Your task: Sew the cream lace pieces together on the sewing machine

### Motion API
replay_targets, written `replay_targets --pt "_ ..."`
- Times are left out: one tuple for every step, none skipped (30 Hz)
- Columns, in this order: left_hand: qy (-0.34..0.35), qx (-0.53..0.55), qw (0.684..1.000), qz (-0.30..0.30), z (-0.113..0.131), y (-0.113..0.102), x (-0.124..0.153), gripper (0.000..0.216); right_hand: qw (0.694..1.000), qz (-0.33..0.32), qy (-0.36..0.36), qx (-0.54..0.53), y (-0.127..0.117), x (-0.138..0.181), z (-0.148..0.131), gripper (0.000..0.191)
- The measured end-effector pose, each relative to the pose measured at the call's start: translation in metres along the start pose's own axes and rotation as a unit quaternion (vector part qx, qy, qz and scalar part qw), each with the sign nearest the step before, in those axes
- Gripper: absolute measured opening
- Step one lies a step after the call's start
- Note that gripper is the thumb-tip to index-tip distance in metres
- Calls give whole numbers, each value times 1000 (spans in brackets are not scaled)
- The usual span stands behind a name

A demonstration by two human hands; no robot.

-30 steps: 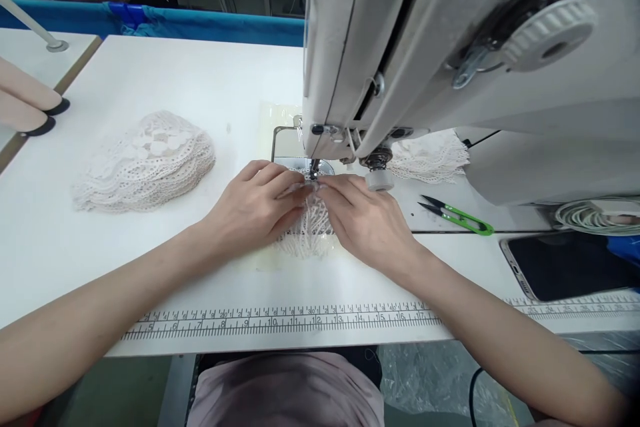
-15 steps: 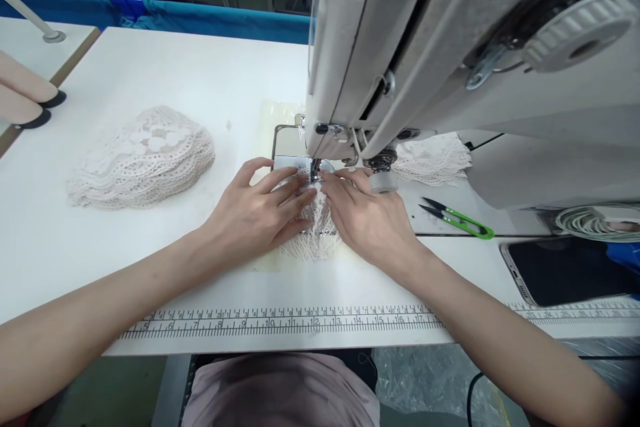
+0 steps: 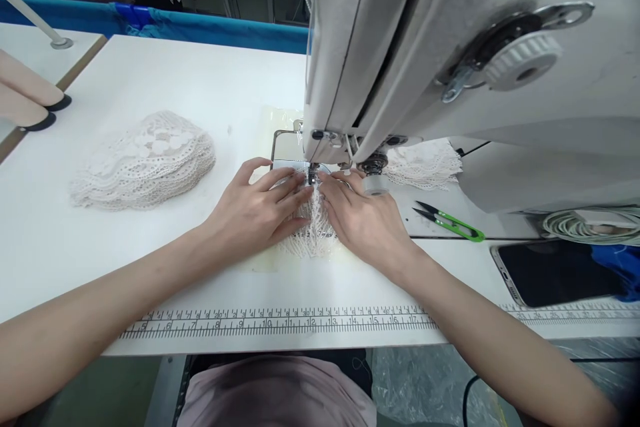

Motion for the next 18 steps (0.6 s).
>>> replay_targets --pt "0 0 1000 5 0 0 0 32 1000 4 -5 -2 0 0 0 35" --pt "1 0 1000 11 -1 -1 1 31 1000 10 -10 -6 -2 0 -1 33" --pt "6 1 1000 23 0 -3 2 29 1000 17 -17 -12 -3 1 -1 32" --pt "19 6 999 37 1 -6 3 27 999 23 -28 -21 -5 1 -2 30" --pt "39 15 998 50 3 -9 4 27 998 28 -39 -31 -7 2 -2 29" --pt "65 25 996 58 6 -12 5 29 997 32 -51 -41 -9 2 -3 27" --pt "92 36 993 61 9 -14 7 33 996 36 -62 -51 -11 2 -4 26" --pt "116 43 991 59 12 -16 9 37 995 38 -73 -61 -14 3 -4 26" --pt "132 43 989 56 14 -17 10 38 993 42 -83 -73 -16 3 -4 25" --pt "139 37 988 53 16 -17 11 32 991 45 -88 -88 -17 3 -3 24" --pt "136 28 989 54 17 -17 11 23 989 47 -92 -106 -19 4 -3 21" --pt "123 25 991 54 16 -16 10 15 986 49 -95 -129 -19 4 -2 19" --pt "101 30 993 56 15 -16 10 12 982 49 -98 -151 -20 4 -1 24" --pt "73 43 995 58 12 -15 9 13 979 48 -101 -169 -20 4 -1 34" --pt "43 62 995 61 9 -14 8 13 978 45 -101 -177 -19 5 -1 43" --pt "18 83 994 64 7 -13 8 12 979 41 -100 -173 -18 5 -2 45" --pt "4 100 993 67 7 -13 7 10 982 37 -97 -159 -17 5 -2 41" --pt "2 105 992 68 8 -12 7 12 985 34 -95 -139 -16 5 -2 32"
Point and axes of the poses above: each hand's wrist, its own x-axis away from the middle knuckle, its own y-axis out of the palm, z = x × y, the point moved 6 cm from there along -x, towards the middle knuckle, and after that the axes turned 7 degrees about -x, right-handed, at the moved point
